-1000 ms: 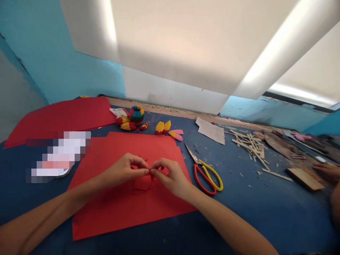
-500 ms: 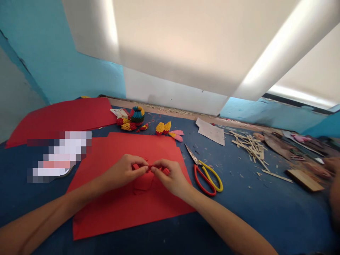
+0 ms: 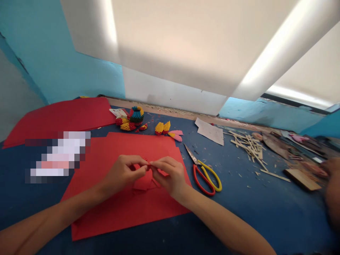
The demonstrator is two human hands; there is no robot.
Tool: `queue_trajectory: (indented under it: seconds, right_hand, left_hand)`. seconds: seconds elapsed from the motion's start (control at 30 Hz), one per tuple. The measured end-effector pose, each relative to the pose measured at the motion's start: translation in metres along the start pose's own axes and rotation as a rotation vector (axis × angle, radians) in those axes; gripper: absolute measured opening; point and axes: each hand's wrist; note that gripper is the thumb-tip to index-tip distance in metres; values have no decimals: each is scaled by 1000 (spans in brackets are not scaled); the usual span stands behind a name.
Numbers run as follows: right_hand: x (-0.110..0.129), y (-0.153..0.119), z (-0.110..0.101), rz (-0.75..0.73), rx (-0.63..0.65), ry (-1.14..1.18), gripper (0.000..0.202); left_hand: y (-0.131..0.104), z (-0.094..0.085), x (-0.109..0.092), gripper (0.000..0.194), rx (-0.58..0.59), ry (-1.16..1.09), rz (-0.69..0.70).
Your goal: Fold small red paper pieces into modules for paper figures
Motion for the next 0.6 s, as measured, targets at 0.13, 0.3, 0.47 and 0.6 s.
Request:
queue_trajectory:
  seconds: [0.13,0.3,0.47,0.6]
  right_hand:
    - [-7,0,-8,-324,28,-151,17]
    - [-11,2,-16,-496,174,-273,27]
    - [-13,3,-17,-466,300,-319,29]
    - [-12,4,-16,-273,324,-134,25]
  left_hand:
    - [0,1,-3,22,-8,-43,-63]
    - [3,0,-6,21,-1,-117,-156]
    - [8,-2,-4,26,40,-123,-196]
    - [8,-5,-2,27,97,-61,-151]
Point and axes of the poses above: each hand's wrist, its own y-axis towards the middle knuckle, its own z-axis out of the palm, x = y × z, and after that the axes turned 1 degree about -x, right-handed
